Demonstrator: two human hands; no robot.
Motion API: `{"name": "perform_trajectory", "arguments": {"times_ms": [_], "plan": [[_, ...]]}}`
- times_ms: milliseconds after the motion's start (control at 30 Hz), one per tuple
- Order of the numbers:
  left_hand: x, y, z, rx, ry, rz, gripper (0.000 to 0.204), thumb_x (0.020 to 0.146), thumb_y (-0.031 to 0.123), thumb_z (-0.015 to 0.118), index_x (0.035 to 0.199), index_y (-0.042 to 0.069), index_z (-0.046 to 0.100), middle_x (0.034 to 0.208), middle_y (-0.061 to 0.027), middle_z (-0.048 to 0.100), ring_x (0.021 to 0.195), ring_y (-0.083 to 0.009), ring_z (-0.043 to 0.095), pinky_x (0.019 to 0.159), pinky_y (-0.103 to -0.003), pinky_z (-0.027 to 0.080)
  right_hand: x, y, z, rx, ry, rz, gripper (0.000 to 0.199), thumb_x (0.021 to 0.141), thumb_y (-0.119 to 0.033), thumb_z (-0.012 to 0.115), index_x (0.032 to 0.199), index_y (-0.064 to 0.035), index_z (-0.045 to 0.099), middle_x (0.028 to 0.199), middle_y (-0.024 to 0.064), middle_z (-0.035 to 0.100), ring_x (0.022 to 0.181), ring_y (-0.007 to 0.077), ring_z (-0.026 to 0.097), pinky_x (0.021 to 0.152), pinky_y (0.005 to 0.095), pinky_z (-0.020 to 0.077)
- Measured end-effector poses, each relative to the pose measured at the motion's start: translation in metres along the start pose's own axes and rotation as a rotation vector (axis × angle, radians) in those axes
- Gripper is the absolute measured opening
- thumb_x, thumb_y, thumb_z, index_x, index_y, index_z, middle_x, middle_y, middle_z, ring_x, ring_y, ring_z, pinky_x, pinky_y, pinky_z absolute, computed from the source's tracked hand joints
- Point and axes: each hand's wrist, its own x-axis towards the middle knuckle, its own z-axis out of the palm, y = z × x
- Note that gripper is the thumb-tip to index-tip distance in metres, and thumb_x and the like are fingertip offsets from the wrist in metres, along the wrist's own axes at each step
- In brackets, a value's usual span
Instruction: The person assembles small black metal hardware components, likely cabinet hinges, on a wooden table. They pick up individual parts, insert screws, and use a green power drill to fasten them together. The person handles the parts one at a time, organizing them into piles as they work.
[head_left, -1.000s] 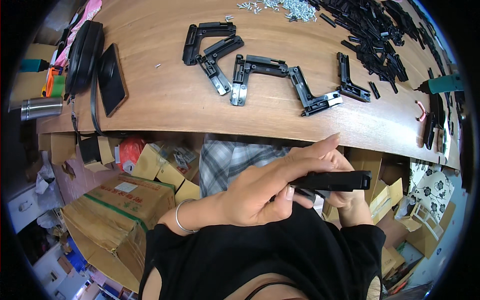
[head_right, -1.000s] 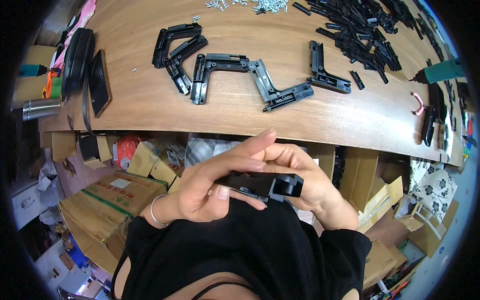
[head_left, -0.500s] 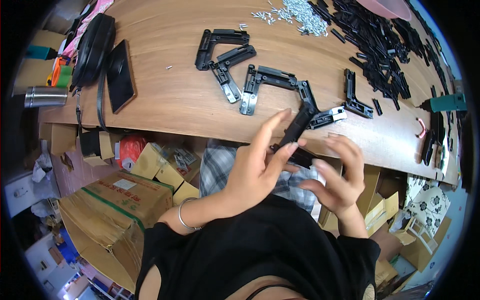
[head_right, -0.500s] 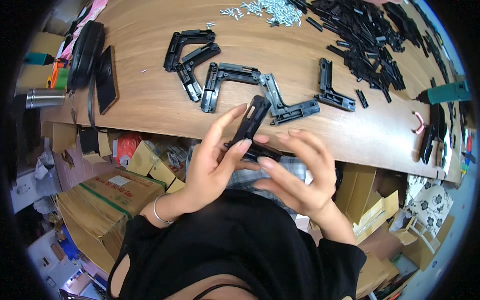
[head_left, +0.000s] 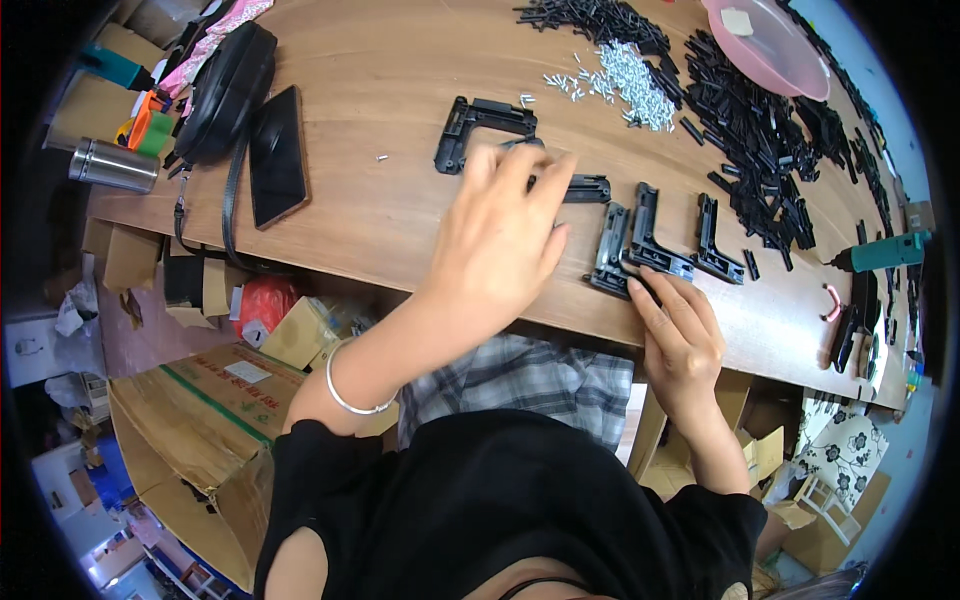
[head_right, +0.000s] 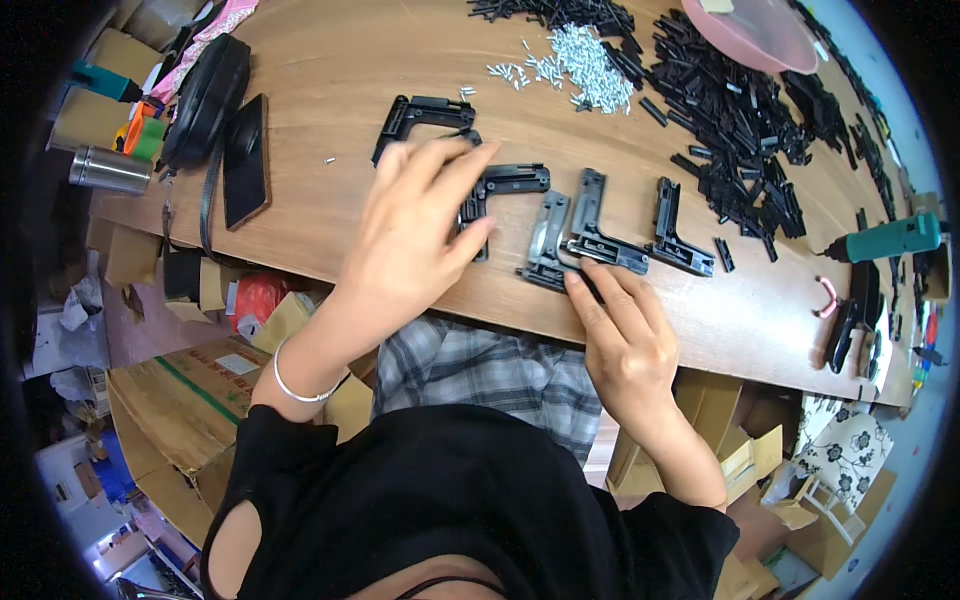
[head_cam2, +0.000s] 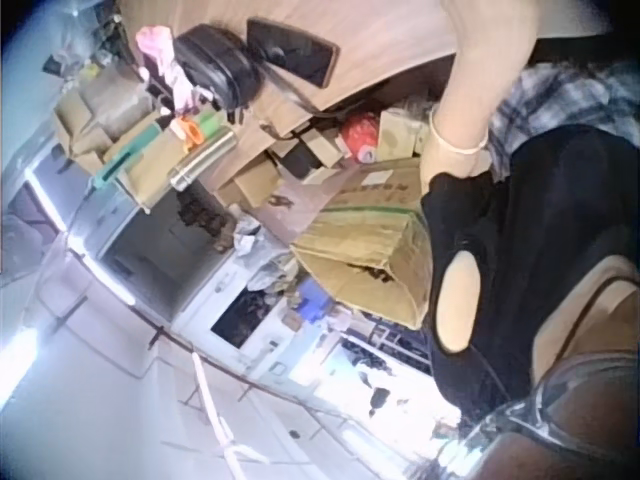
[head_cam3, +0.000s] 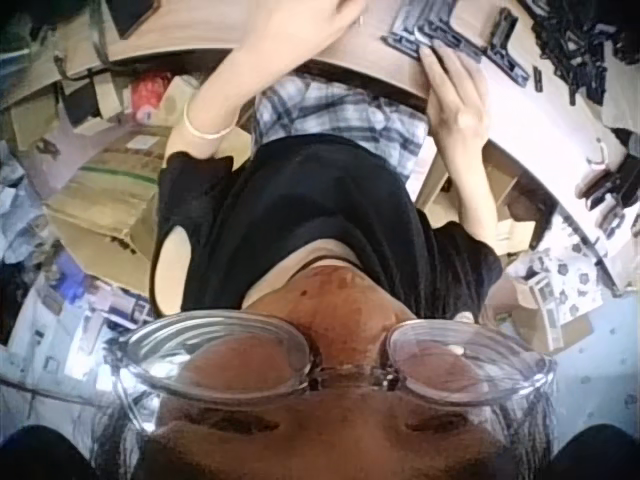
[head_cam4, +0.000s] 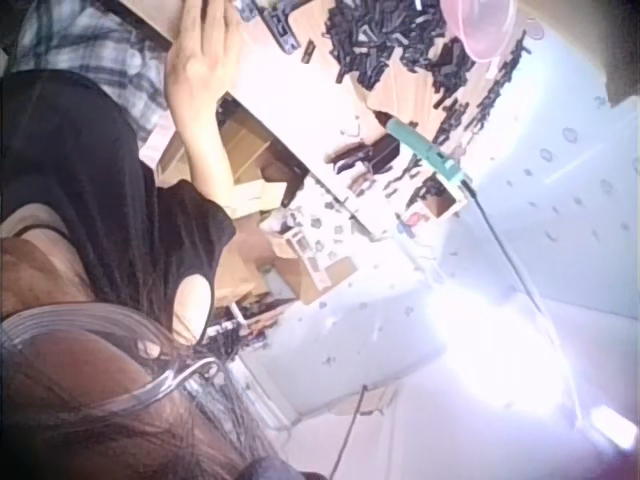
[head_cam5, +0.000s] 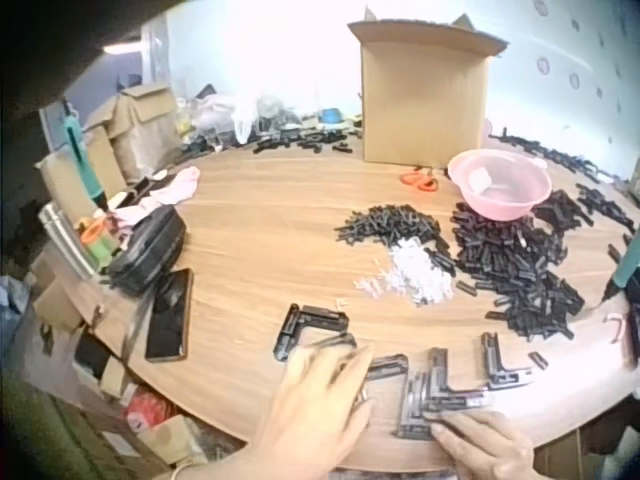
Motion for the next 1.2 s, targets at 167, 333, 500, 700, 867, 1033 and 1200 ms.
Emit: {"name": "perform_trajectory", "arguments": {"times_ms": [167,333,500,700,867,1033,1200], "plan": [[0.009,-0.017,0.003,0.239,-0.008,0.102,0.037,0.064,0.006,0.067,0.100,-0.002,0.058,0.122,-0.0152,0.046,0.117,-0.0341,0.035,0.094,-0.043,0.035,0.031,0.002,-0.014,0.028,-0.081,0.027,0.031,0.065,0.000,0.066,0.095,-0.0040,0.066,0.104,0.0087,0.061,0.085,0.0279,0.054,0.077,0.0359,0.0453],[0.004,-0.027,0.001,0.221,0.054,0.073,0.027,0.066,0.008,0.067,0.092,0.004,0.058,0.108,-0.0095,0.057,0.123,-0.0321,0.034,0.093,-0.047,0.027,0.117,0.053,0.001,0.216,-0.039,0.178,0.017,0.074,-0.011,0.064,0.089,-0.0078,0.070,0.080,0.0095,0.066,0.079,0.0253,0.060,0.074,0.0349,0.0454],[0.001,-0.027,-0.010,0.075,0.222,0.011,0.023,0.072,0.016,0.067,0.092,0.009,0.059,0.089,-0.0058,0.063,0.119,-0.0268,0.044,0.093,-0.043,0.021,0.220,0.111,0.063,-0.118,-0.042,0.127,0.017,0.075,-0.017,0.061,0.088,-0.0117,0.071,0.082,0.0130,0.066,0.083,0.0317,0.062,0.079,0.0379,0.0478],[-0.014,-0.033,-0.037,-0.370,0.464,-0.162,0.026,0.080,0.001,0.063,0.105,0.002,0.061,0.092,-0.0096,0.058,0.093,-0.0202,0.062,0.073,-0.030,0.050,0.268,0.109,0.098,-0.556,-0.184,0.364,0.021,0.069,-0.018,0.067,0.086,-0.0057,0.066,0.092,0.0164,0.066,0.086,0.0326,0.064,0.075,0.0420,0.0500],[-0.027,-0.035,-0.044,-1.565,0.270,-0.549,0.032,0.097,0.020,0.038,0.126,0.010,0.031,0.108,-0.0171,0.055,0.092,-0.0298,0.063,0.075,-0.038,0.056,0.259,0.099,0.060,-0.272,-0.325,0.348,0.023,0.070,-0.014,0.066,0.089,-0.0015,0.065,0.092,0.0145,0.066,0.081,0.0272,0.065,0.069,0.0349,0.0512],[-0.042,-0.023,-0.039,-1.834,0.114,-0.689,0.036,0.099,0.024,0.027,0.134,0.017,0.021,0.124,-0.0197,0.048,0.104,-0.0323,0.057,0.083,-0.041,0.054,0.191,0.042,0.020,1.000,-0.344,0.489,0.013,0.078,-0.010,0.067,0.083,0.0013,0.063,0.075,0.0043,0.062,0.064,0.0088,0.055,0.059,0.0216,0.0450],[-0.046,0.004,-0.027,-1.933,0.103,-0.650,0.039,0.099,0.021,0.025,0.137,0.015,0.016,0.132,-0.0222,0.039,0.109,-0.0339,0.054,0.093,-0.046,0.047,0.106,-0.016,-0.014,1.238,-0.317,0.598,0.018,0.076,-0.006,0.069,0.092,0.0011,0.067,0.082,0.0066,0.066,0.072,0.0106,0.059,0.067,0.0219,0.0467]]}}
